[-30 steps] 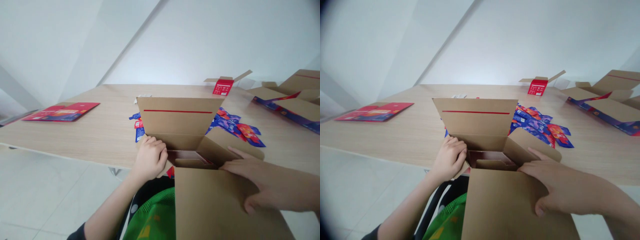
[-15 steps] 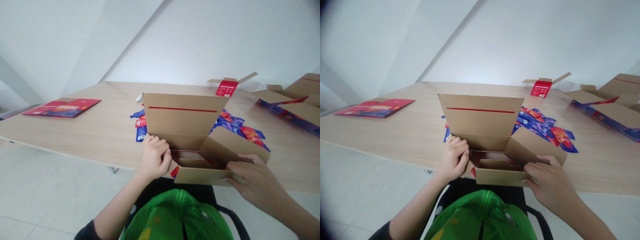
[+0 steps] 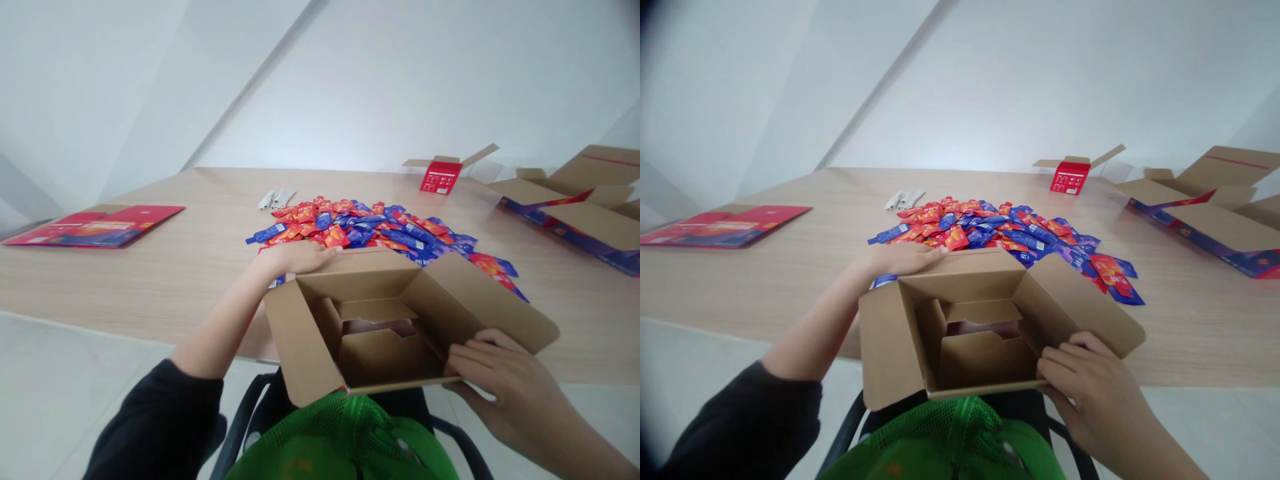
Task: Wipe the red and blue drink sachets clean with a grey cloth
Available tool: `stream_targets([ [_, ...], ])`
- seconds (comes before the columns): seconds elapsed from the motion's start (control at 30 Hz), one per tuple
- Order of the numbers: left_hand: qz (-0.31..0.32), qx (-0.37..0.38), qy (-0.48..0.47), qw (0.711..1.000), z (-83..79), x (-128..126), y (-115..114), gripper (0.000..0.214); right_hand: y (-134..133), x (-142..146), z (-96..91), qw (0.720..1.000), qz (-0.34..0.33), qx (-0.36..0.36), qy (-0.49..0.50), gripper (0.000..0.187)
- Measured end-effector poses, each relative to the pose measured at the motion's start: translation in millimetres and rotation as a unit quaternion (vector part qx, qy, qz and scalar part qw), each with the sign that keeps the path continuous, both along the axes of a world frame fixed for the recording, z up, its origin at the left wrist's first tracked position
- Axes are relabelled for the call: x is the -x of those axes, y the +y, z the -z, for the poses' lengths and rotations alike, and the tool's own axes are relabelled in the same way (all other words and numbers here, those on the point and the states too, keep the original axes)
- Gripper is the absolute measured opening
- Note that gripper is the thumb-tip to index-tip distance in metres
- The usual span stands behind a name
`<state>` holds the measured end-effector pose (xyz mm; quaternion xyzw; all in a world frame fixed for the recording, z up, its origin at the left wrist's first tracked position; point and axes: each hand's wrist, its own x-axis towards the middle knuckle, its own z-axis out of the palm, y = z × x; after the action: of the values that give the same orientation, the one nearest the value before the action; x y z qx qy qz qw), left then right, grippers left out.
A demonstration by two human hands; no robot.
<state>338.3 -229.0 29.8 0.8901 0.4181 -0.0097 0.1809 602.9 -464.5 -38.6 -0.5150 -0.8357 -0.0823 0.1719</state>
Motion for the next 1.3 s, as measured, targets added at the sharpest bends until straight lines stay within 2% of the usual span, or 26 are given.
stream_targets([
  [0.07, 0.006, 0.024, 0.005, 1.0, 9.3, 2, 9, 0.078, 3, 1, -0.3, 1.0, 0.002, 0.0, 0.007, 0.018],
  [0.17, 0.017, 0.046, -0.009, 0.999, 16.9, 19, 13, 0.078, 8, 1, -1.8, 1.0, 0.01, 0.009, 0.006, 0.012],
  [0.27, -0.011, 0.036, -0.066, 0.997, 13.1, 45, 12, 0.079, 11, -2, -8.4, 0.999, 0.022, 0.046, -0.005, 0.008],
  [0.37, -0.069, -0.014, -0.167, 0.983, 1.6, 67, 3, 0.078, 14, -10, -18.2, 0.997, 0.031, 0.076, 0.001, 0.026],
  [0.43, -0.065, -0.075, -0.198, 0.975, -6.2, 72, -12, 0.072, 19, -18, -21.3, 0.997, 0.064, 0.04, 0.009, 0.046],
  [0.5, -0.022, -0.14, -0.182, 0.973, -11.8, 71, -34, 0.062, 25, -24, -18.5, 0.993, 0.116, -0.004, 0.007, 0.064],
  [0.57, 0.039, -0.172, -0.143, 0.974, -14.0, 65, -61, 0.052, 33, -26, -10.7, 0.987, 0.162, -0.012, 0.001, 0.071],
  [0.63, 0.094, -0.157, -0.12, 0.976, -11.4, 59, -84, 0.047, 40, -25, -2.1, 0.982, 0.191, 0.003, 0.007, 0.07],
  [0.73, 0.152, -0.123, -0.114, 0.974, 7.0, 52, -101, 0.036, 46, -21, 3.3, 0.973, 0.228, 0.029, 0.029, 0.069],
  [0.83, 0.1, -0.183, -0.172, 0.963, 46.0, 46, -100, 0.031, 47, -19, -1.8, 0.96, 0.269, 0.06, 0.051, 0.064],
  [0.87, 0.072, -0.225, -0.217, 0.947, 61.5, 44, -98, 0.031, 47, -18, -4.6, 0.957, 0.272, 0.079, 0.057, 0.06],
  [0.93, 0.004, -0.335, -0.33, 0.882, 90.1, 39, -93, 0.028, 48, -18, -9.8, 0.958, 0.249, 0.127, 0.068, 0.051],
  [1.0, -0.051, -0.383, -0.368, 0.846, 108.5, 33, -91, 0.02, 51, -17, -13.9, 0.959, 0.213, 0.17, 0.081, 0.048],
  [1.07, -0.077, -0.392, -0.364, 0.842, 113.4, 28, -89, 0.016, 55, -15, -17.8, 0.954, 0.196, 0.204, 0.094, 0.051],
  [1.2, -0.074, -0.357, -0.33, 0.871, 98.8, 27, -92, 0.016, 60, -18, -27.0, 0.94, 0.178, 0.259, 0.129, 0.053],
  [1.27, -0.053, -0.317, -0.337, 0.885, 90.7, 34, -96, 0.016, 55, -30, -29.2, 0.937, 0.168, 0.247, 0.182, 0.051],
  [1.3, -0.051, -0.302, -0.36, 0.881, 87.9, 40, -97, 0.017, 50, -40, -28.0, 0.934, 0.172, 0.226, 0.216, 0.05],
])
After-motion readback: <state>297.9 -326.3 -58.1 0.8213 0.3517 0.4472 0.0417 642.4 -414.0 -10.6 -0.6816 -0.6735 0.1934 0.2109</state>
